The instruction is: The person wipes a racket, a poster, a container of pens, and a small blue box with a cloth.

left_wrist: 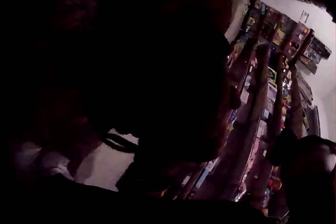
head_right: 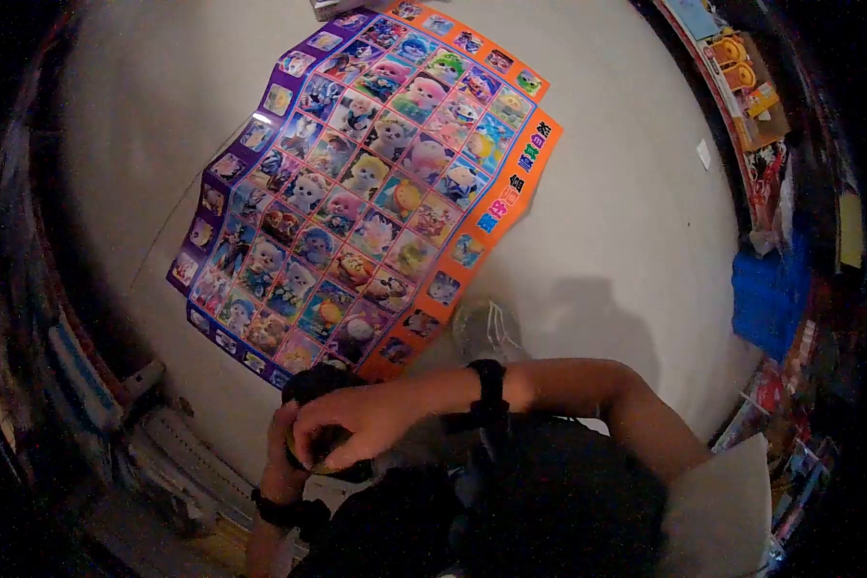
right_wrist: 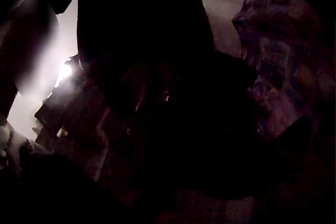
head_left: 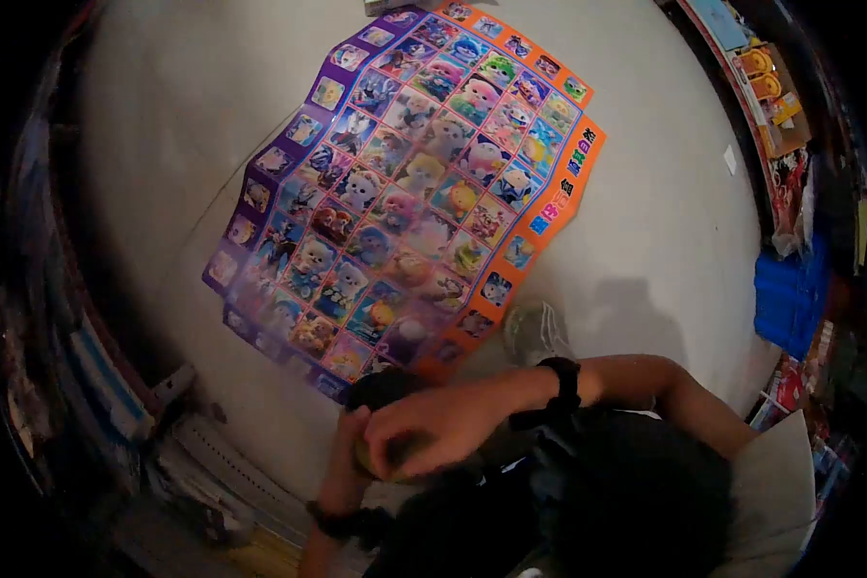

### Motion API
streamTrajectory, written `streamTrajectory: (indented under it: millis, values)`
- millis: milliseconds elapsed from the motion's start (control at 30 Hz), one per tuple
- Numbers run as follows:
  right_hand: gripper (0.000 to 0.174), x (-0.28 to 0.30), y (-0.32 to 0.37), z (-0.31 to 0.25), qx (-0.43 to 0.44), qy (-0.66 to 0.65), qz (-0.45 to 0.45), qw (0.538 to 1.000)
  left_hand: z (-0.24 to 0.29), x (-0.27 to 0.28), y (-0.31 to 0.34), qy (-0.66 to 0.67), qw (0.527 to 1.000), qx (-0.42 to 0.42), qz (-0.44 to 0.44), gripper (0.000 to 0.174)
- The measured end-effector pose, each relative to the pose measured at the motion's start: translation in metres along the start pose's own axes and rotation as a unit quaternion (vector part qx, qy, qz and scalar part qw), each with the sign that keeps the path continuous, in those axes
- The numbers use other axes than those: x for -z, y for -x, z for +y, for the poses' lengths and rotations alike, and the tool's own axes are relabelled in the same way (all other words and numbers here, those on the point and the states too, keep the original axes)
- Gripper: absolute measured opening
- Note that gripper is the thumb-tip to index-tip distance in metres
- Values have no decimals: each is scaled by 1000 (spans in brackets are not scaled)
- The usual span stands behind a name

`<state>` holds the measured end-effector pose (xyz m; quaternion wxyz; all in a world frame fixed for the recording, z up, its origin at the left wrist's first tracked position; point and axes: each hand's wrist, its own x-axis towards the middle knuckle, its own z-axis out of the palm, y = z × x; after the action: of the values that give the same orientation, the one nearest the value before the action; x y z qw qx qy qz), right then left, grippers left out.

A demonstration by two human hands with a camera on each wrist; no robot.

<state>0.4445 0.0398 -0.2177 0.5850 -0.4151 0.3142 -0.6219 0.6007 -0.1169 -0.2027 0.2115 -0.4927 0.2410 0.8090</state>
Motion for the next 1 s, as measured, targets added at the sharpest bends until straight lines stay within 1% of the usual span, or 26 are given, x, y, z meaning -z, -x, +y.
streamTrajectory:
  millis: [33, 67, 133, 167, 200, 233, 267, 300, 333, 367, 400, 467, 500, 533, 567, 600, 633, 667, 700, 767, 800, 867, 967, 1000]
  values:
    - [25, -1, 1, 1, -14, -51, -21, 998, 2, 2, 2, -65, 998, -16, 2, 44]
    - [25, -1, 2, 1, -16, -54, -23, 998, -1, 8, -3, -60, 998, -14, 4, 44]
    - [27, -2, 7, 1, -66, -63, -2, 996, -14, 22, -10, -189, 975, -33, 116, 43]
    - [27, -1, 7, -3, -65, -74, -7, 995, -11, 9, -8, -186, 974, -28, 126, 43]
    - [24, 3, 6, -11, -112, -67, 30, 991, -3, -17, -7, -159, 977, -88, 114, 47]
    - [22, 6, 6, -12, -158, -63, 63, 983, 1, -28, -3, -133, 974, -148, 107, 52]
    - [22, 10, 8, -6, -132, 33, 99, 986, -3, -11, -5, -131, 973, -146, 124, 52]
    - [23, 16, 9, 4, -104, 133, 136, 976, -11, 17, -16, -130, 974, -168, 73, 56]
    - [24, 21, 11, 15, -130, 213, 197, 948, -15, 33, -21, -131, 973, -189, 19, 60]
    - [25, 28, 13, 22, -155, 294, 258, 907, -11, 30, -20, -130, 973, -189, 24, 60]
    - [25, 36, 15, 21, -155, 293, 256, 908, -5, 23, -20, -137, 968, -206, 34, 63]
    - [30, 53, 18, 18, -137, 248, 346, 894, -1, 21, -21, -144, 963, -223, 43, 67]
    - [30, 59, 20, 20, -137, 248, 347, 894, -1, 26, -21, -102, 969, -218, 48, 68]
    - [41, 65, 22, 25, -150, 315, 367, 862, -1, 31, -22, -59, 974, -212, 52, 69]
    - [52, 69, 25, 31, -162, 379, 385, 825, -2, 34, -24, -59, 974, -212, 52, 69]
    - [52, 73, 28, 37, -162, 379, 386, 826, -2, 37, -27, -34, 974, -203, 95, 67]
    - [64, 75, 32, 45, -177, 463, 384, 779, -3, 40, -30, -10, 971, -193, 138, 66]
    - [76, 76, 35, 52, -192, 543, 379, 724, -4, 48, -33, -12, 972, -191, 139, 66]
    - [76, 78, 36, 58, -193, 541, 381, 724, -3, 55, -37, -2, 976, -174, 134, 63]
    - [95, 82, 39, 67, -205, 536, 386, 722, -4, 63, -40, 8, 979, -157, 128, 60]
    - [95, 82, 39, 69, -205, 535, 387, 722, -3, 63, -42, 12, 982, -148, 116, 58]
    - [101, 82, 38, 71, -256, 521, 373, 724, -2, 63, -43, 16, 984, -140, 105, 56]
    - [103, 82, 37, 72, -273, 503, 368, 733, -3, 66, -45, 43, 985, -135, 100, 53]
    - [103, 83, 37, 74, -273, 503, 367, 734, -3, 69, -46, 48, 984, -128, 112, 53]
